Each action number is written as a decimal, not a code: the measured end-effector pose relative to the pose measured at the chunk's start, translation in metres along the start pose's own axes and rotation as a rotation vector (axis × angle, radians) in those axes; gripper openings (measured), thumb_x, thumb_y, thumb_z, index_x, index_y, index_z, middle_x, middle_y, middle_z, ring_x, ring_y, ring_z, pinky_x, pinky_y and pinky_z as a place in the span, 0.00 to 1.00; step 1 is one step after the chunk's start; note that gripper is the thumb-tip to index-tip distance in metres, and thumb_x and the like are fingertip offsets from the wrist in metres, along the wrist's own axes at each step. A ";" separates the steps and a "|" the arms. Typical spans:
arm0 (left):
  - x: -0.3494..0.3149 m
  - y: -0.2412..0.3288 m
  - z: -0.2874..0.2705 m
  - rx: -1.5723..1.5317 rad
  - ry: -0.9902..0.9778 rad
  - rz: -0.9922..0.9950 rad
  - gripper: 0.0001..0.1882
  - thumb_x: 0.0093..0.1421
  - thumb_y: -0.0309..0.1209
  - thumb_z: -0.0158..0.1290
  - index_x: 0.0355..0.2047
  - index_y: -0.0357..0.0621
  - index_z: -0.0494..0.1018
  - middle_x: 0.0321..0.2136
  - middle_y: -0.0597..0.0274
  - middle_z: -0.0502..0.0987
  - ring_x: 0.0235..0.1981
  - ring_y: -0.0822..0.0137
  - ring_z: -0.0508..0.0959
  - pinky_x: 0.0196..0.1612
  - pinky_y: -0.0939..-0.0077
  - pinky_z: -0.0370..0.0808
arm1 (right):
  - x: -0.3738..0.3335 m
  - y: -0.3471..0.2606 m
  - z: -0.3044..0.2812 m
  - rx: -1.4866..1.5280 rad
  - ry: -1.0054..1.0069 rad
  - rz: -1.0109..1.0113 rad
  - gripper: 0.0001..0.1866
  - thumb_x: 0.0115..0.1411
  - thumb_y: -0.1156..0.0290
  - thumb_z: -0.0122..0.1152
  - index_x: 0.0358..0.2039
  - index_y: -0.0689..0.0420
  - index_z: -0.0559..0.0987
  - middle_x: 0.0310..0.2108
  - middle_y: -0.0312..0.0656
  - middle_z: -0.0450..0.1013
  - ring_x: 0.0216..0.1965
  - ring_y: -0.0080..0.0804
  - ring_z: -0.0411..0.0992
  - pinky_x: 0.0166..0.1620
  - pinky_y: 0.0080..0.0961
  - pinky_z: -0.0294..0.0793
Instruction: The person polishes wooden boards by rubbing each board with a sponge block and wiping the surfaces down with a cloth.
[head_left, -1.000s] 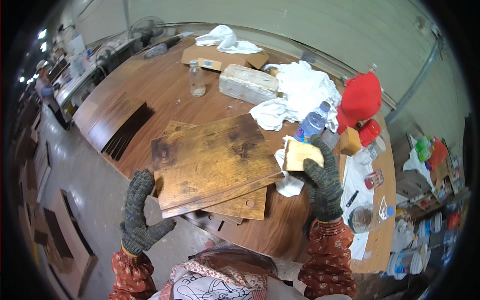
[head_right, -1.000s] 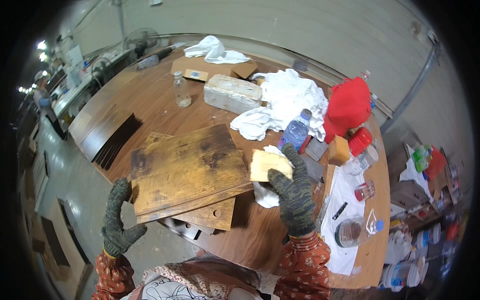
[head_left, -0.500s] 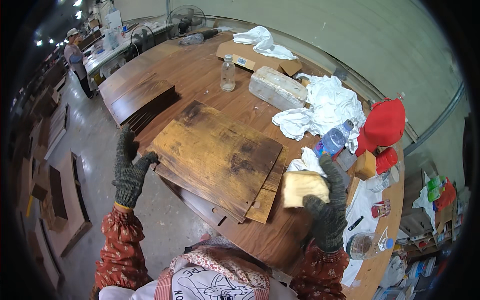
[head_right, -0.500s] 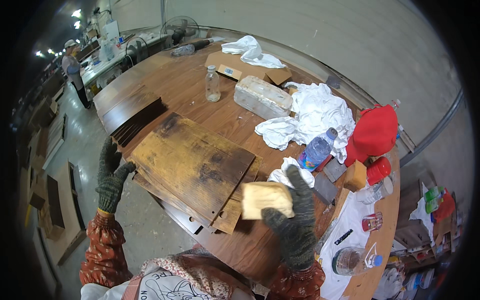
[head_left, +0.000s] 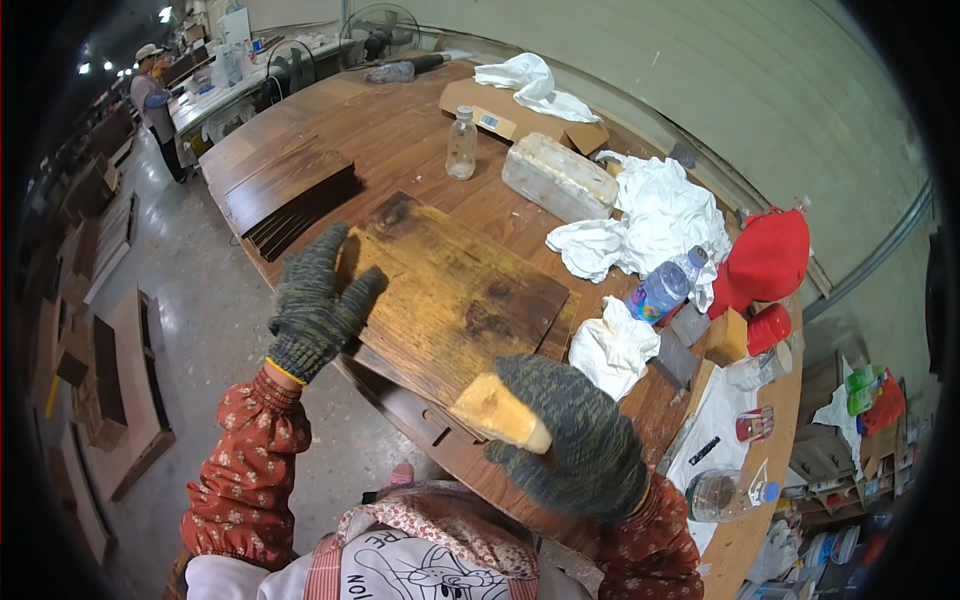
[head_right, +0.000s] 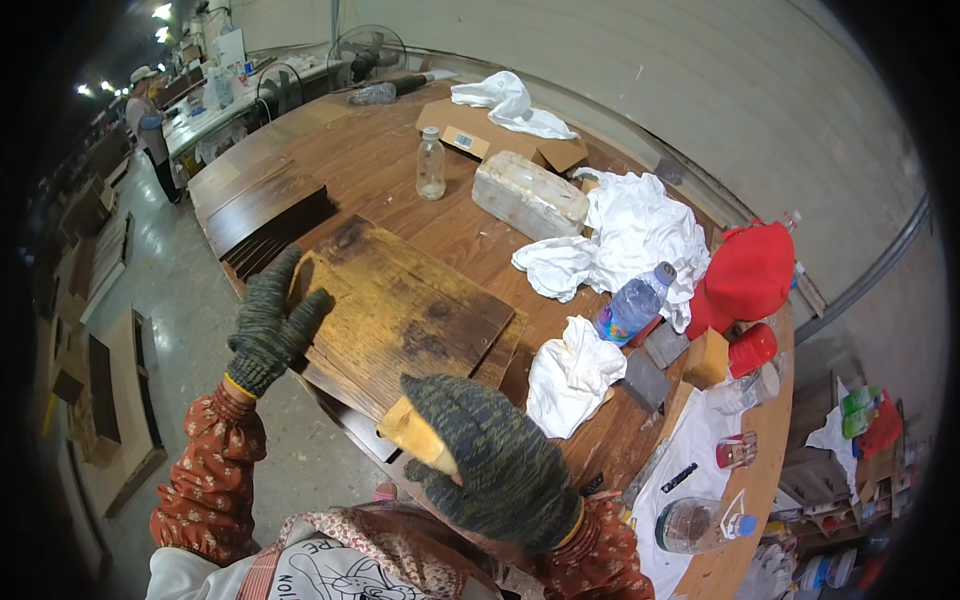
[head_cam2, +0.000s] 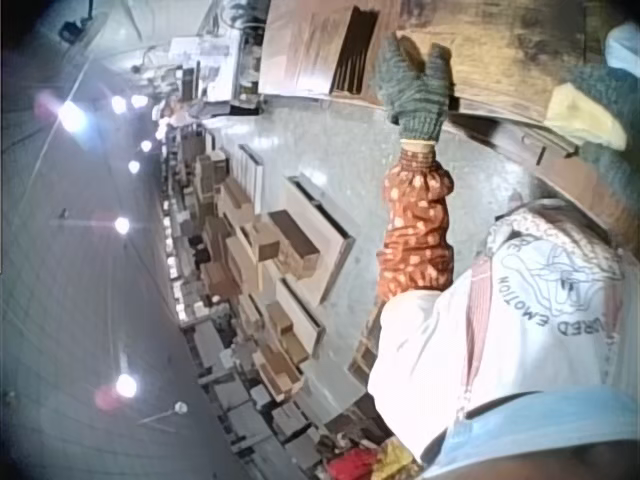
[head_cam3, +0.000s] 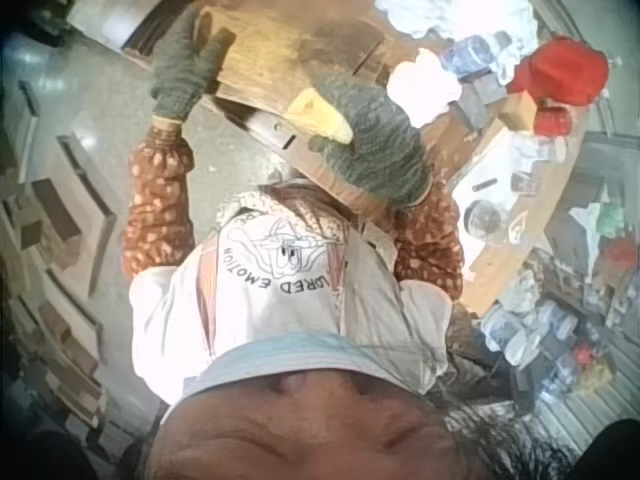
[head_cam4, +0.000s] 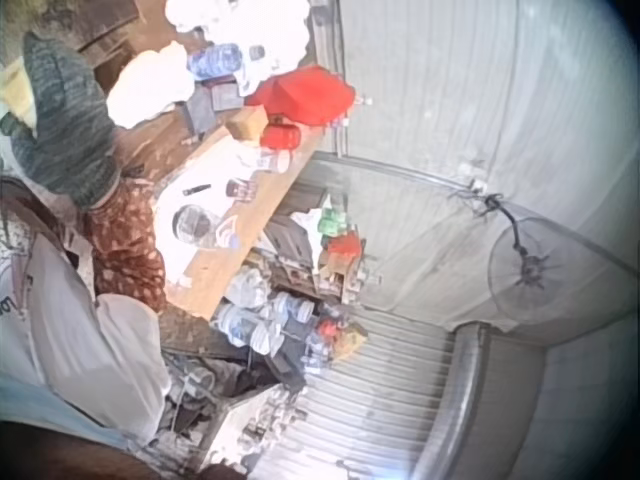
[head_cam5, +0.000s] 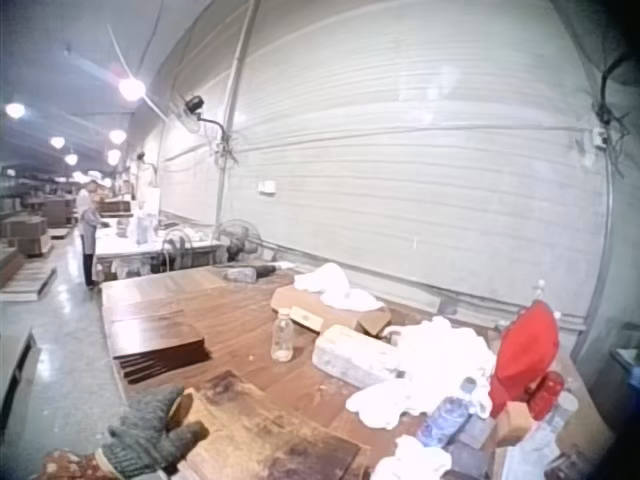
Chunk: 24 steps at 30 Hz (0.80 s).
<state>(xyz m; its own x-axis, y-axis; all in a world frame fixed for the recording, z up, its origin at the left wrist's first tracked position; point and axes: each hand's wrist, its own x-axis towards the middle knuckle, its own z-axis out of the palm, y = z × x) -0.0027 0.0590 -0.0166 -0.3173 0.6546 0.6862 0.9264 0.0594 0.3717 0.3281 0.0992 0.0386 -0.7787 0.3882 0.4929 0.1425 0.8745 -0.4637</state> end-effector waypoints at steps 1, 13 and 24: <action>0.000 0.003 0.001 0.012 -0.060 -0.038 0.38 0.58 0.49 0.64 0.60 0.37 0.69 0.54 0.42 0.75 0.52 0.46 0.76 0.56 0.53 0.71 | 0.002 0.005 -0.002 -0.018 0.011 -0.001 0.35 0.50 0.66 0.75 0.57 0.64 0.72 0.53 0.56 0.73 0.54 0.54 0.73 0.57 0.45 0.73; -0.009 -0.004 -0.005 -0.413 -0.150 -0.093 0.48 0.51 0.51 0.70 0.66 0.41 0.62 0.62 0.44 0.68 0.64 0.50 0.68 0.63 0.56 0.68 | 0.051 0.143 -0.026 0.471 0.493 0.375 0.37 0.58 0.76 0.70 0.66 0.61 0.63 0.54 0.42 0.71 0.52 0.32 0.72 0.57 0.28 0.73; -0.006 -0.033 -0.036 -0.357 -0.406 0.141 0.65 0.37 0.43 0.78 0.72 0.43 0.52 0.72 0.51 0.51 0.73 0.56 0.52 0.72 0.56 0.52 | 0.044 0.134 -0.007 0.833 0.339 0.438 0.39 0.58 0.71 0.68 0.68 0.58 0.61 0.54 0.46 0.70 0.53 0.38 0.73 0.51 0.33 0.79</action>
<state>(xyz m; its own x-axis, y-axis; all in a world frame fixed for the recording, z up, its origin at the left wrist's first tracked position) -0.0384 0.0258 -0.0102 -0.0268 0.8796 0.4749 0.8059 -0.2620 0.5308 0.3177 0.2355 0.0033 -0.5258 0.8034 0.2794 -0.1999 0.2025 -0.9587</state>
